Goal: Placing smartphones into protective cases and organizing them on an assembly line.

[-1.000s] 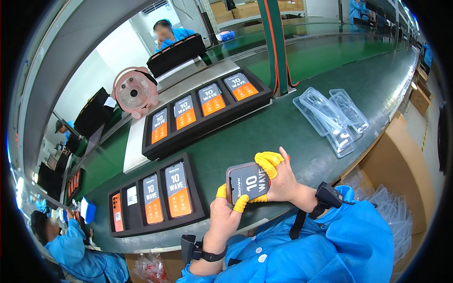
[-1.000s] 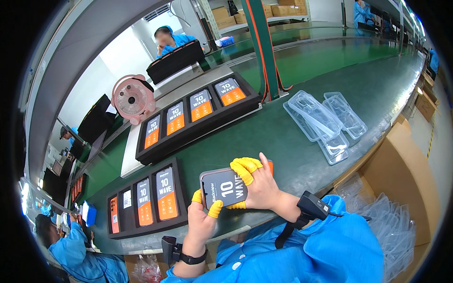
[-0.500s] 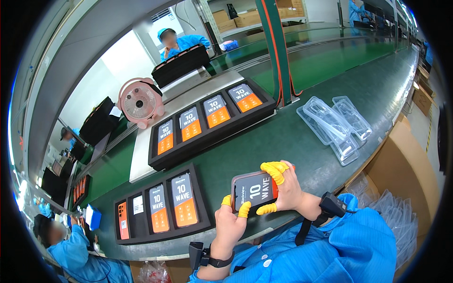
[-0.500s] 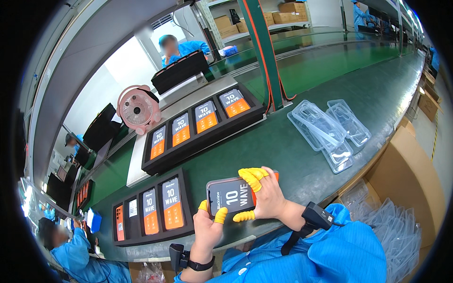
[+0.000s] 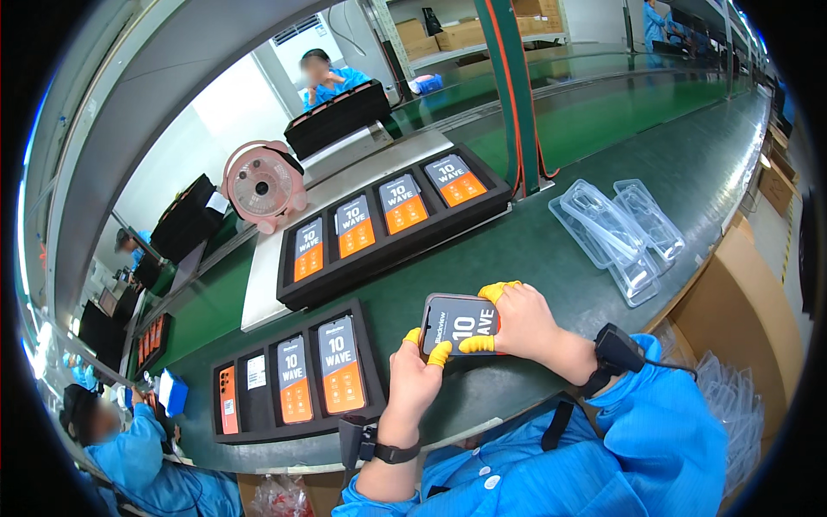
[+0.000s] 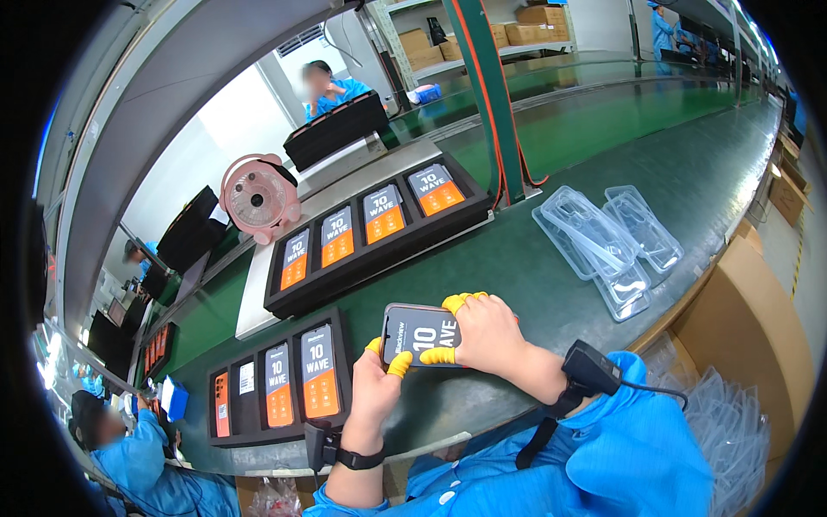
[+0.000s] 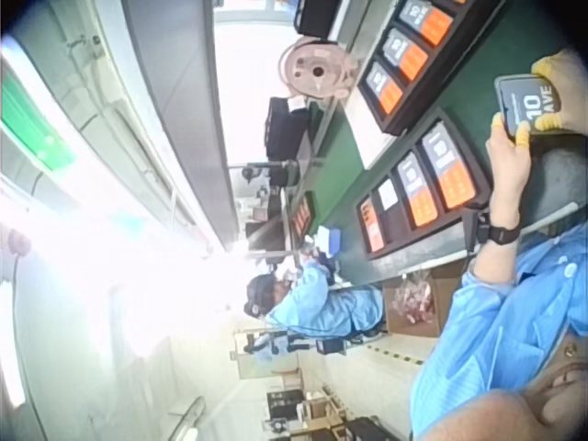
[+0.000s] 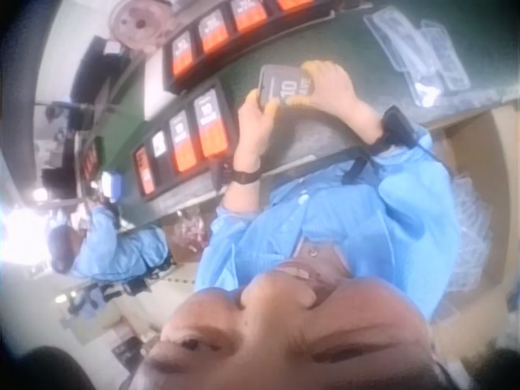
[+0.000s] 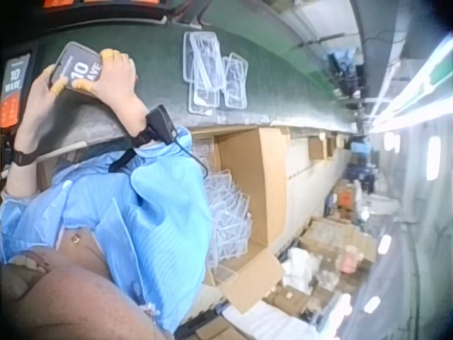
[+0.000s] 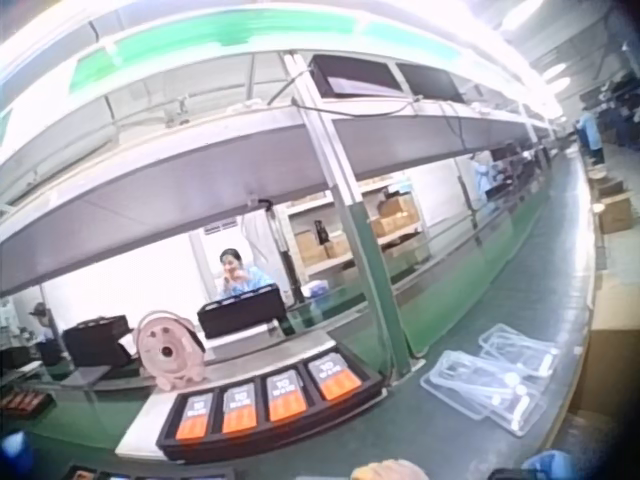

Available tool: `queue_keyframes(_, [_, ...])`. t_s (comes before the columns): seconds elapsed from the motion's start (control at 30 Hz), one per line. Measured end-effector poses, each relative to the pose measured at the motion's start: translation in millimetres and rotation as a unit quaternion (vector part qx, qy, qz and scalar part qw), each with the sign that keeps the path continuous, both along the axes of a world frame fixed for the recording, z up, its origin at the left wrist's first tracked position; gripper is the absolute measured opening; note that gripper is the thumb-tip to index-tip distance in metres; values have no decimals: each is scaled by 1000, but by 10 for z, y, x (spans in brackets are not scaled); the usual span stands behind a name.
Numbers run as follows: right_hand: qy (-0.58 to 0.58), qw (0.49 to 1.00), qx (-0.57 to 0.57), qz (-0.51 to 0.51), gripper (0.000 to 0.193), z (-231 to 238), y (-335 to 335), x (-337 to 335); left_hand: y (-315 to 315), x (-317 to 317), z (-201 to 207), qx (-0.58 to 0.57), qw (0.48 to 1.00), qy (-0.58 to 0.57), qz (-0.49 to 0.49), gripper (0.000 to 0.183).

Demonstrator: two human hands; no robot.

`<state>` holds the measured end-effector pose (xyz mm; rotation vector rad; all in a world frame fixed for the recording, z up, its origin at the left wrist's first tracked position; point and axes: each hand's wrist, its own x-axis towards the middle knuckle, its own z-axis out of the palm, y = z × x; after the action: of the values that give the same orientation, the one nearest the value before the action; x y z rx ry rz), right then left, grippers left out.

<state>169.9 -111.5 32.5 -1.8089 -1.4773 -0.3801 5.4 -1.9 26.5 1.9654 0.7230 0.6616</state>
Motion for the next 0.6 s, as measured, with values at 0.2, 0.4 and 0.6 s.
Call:
queue_keyframes(0.2, [4, 999, 29, 19, 64, -42, 101, 83, 234, 31, -95, -82, 995, -5, -59, 28])
queue_keyframes(0.4, [-1, 1000, 5, -21, 64, -5, 105, 50, 214, 132, -184, -142, 990, -6, -11, 25])
queue_keyframes(0.6, [113, 994, 11, -7, 60, 17, 74, 111, 247, 63, -168, -233, 952, -123, -158, 33])
